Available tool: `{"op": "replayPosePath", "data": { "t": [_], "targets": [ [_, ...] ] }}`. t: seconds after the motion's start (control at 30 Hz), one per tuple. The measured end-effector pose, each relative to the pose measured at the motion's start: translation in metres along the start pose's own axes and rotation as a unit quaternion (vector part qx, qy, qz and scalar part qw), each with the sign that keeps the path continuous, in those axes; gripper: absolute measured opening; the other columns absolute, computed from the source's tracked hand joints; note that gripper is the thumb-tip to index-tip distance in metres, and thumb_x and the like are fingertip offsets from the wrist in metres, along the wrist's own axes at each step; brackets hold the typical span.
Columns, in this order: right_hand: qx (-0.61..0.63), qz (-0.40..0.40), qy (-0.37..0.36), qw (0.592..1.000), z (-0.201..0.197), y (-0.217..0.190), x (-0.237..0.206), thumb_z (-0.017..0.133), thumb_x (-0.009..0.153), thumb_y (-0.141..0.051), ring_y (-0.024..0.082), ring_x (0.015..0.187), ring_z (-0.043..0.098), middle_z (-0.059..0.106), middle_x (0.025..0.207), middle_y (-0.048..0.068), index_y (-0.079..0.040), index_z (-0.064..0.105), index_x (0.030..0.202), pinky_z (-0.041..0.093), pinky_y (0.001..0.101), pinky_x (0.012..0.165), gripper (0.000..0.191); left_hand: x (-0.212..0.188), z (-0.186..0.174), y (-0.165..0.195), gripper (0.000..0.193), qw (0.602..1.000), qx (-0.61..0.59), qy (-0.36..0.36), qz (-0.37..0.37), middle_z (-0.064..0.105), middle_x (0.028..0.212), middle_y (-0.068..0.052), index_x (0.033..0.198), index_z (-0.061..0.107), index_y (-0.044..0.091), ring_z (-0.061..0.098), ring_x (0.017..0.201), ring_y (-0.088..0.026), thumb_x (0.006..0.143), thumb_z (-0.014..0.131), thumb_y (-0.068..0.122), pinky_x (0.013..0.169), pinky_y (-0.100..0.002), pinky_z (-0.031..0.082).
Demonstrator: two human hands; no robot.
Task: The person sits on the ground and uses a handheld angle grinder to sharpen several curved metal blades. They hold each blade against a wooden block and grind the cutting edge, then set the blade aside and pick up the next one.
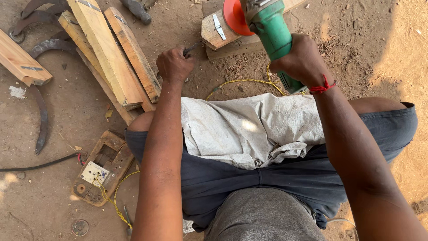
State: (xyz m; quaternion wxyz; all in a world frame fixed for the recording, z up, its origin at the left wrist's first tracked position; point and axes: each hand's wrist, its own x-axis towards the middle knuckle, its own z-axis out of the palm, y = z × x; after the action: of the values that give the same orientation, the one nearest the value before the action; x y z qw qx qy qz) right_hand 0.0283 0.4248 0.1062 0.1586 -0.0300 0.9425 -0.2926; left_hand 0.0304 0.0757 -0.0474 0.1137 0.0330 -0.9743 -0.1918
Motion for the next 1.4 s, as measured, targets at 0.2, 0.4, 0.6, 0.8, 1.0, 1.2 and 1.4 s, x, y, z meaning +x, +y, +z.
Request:
{"op": "replayPosePath", "data": {
  "t": [0.2, 0.4, 0.6, 0.8, 1.0, 1.2, 1.4],
  "targets": [
    [-0.014, -0.010, 0.009, 1.000, 0.005, -0.012, 0.021, 0.087, 0.061, -0.018, 0.032, 0.072, 0.075, 0.073, 0.089, 0.025, 0.012, 0.069, 0.103, 0.064, 0.0408, 0.067, 0.055, 0.002, -0.004, 0.002, 0.017, 1.000, -0.008, -0.012, -0.016, 0.070, 0.061, -0.009, 0.070, 0.070, 0.012, 0.071, 0.057, -0.025, 0.073, 0.083, 0.023, 0.056, -0.042, 0.053],
    [0.007, 0.008, 0.033, 0.999, 0.007, -0.023, 0.028, 0.086, 0.061, -0.017, 0.031, 0.074, 0.075, 0.073, 0.091, 0.024, 0.010, 0.068, 0.105, 0.064, 0.0411, 0.067, 0.055, 0.000, -0.003, 0.002, 0.014, 1.000, -0.010, -0.014, -0.017, 0.069, 0.059, -0.008, 0.069, 0.070, 0.013, 0.070, 0.054, -0.024, 0.074, 0.080, 0.021, 0.055, -0.042, 0.053],
    [-0.026, 0.004, 0.004, 1.000, 0.007, -0.018, 0.018, 0.086, 0.063, -0.016, 0.033, 0.074, 0.075, 0.072, 0.091, 0.026, 0.011, 0.066, 0.110, 0.065, 0.0422, 0.068, 0.058, 0.002, -0.002, 0.000, 0.015, 1.000, -0.010, -0.017, -0.023, 0.067, 0.056, -0.006, 0.068, 0.069, 0.013, 0.068, 0.052, -0.020, 0.073, 0.080, 0.022, 0.053, -0.038, 0.051],
    [-0.012, -0.016, 0.014, 1.000, 0.002, -0.004, -0.008, 0.085, 0.063, -0.016, 0.033, 0.076, 0.075, 0.073, 0.091, 0.025, 0.011, 0.067, 0.110, 0.065, 0.0421, 0.072, 0.057, 0.003, -0.001, -0.001, 0.020, 1.000, -0.002, -0.014, -0.012, 0.064, 0.054, -0.003, 0.063, 0.065, 0.015, 0.063, 0.047, -0.017, 0.075, 0.080, 0.021, 0.048, -0.037, 0.046],
    [-0.009, 0.038, 0.022, 0.999, 0.007, -0.002, -0.019, 0.083, 0.064, -0.018, 0.033, 0.076, 0.076, 0.072, 0.092, 0.025, 0.010, 0.065, 0.111, 0.066, 0.0421, 0.071, 0.058, 0.003, -0.004, 0.000, 0.019, 1.000, -0.002, -0.003, -0.002, 0.064, 0.053, -0.003, 0.062, 0.065, 0.016, 0.062, 0.047, -0.016, 0.072, 0.080, 0.021, 0.047, -0.035, 0.045],
    [-0.033, 0.004, 0.031, 0.999, 0.004, 0.004, -0.027, 0.086, 0.062, -0.018, 0.033, 0.077, 0.075, 0.073, 0.090, 0.026, 0.010, 0.067, 0.108, 0.063, 0.0426, 0.072, 0.057, 0.003, -0.007, 0.001, 0.019, 1.000, 0.004, -0.013, -0.007, 0.064, 0.053, -0.005, 0.062, 0.065, 0.015, 0.064, 0.048, -0.018, 0.072, 0.080, 0.021, 0.048, -0.037, 0.048],
    [-0.023, -0.026, 0.028, 0.999, 0.006, 0.003, -0.029, 0.086, 0.063, -0.017, 0.033, 0.075, 0.075, 0.073, 0.090, 0.025, 0.009, 0.067, 0.109, 0.063, 0.0426, 0.071, 0.057, 0.003, -0.008, 0.001, 0.021, 1.000, -0.007, -0.017, -0.010, 0.065, 0.054, -0.005, 0.062, 0.065, 0.014, 0.066, 0.049, -0.019, 0.073, 0.080, 0.022, 0.049, -0.038, 0.049]
  ]
}}
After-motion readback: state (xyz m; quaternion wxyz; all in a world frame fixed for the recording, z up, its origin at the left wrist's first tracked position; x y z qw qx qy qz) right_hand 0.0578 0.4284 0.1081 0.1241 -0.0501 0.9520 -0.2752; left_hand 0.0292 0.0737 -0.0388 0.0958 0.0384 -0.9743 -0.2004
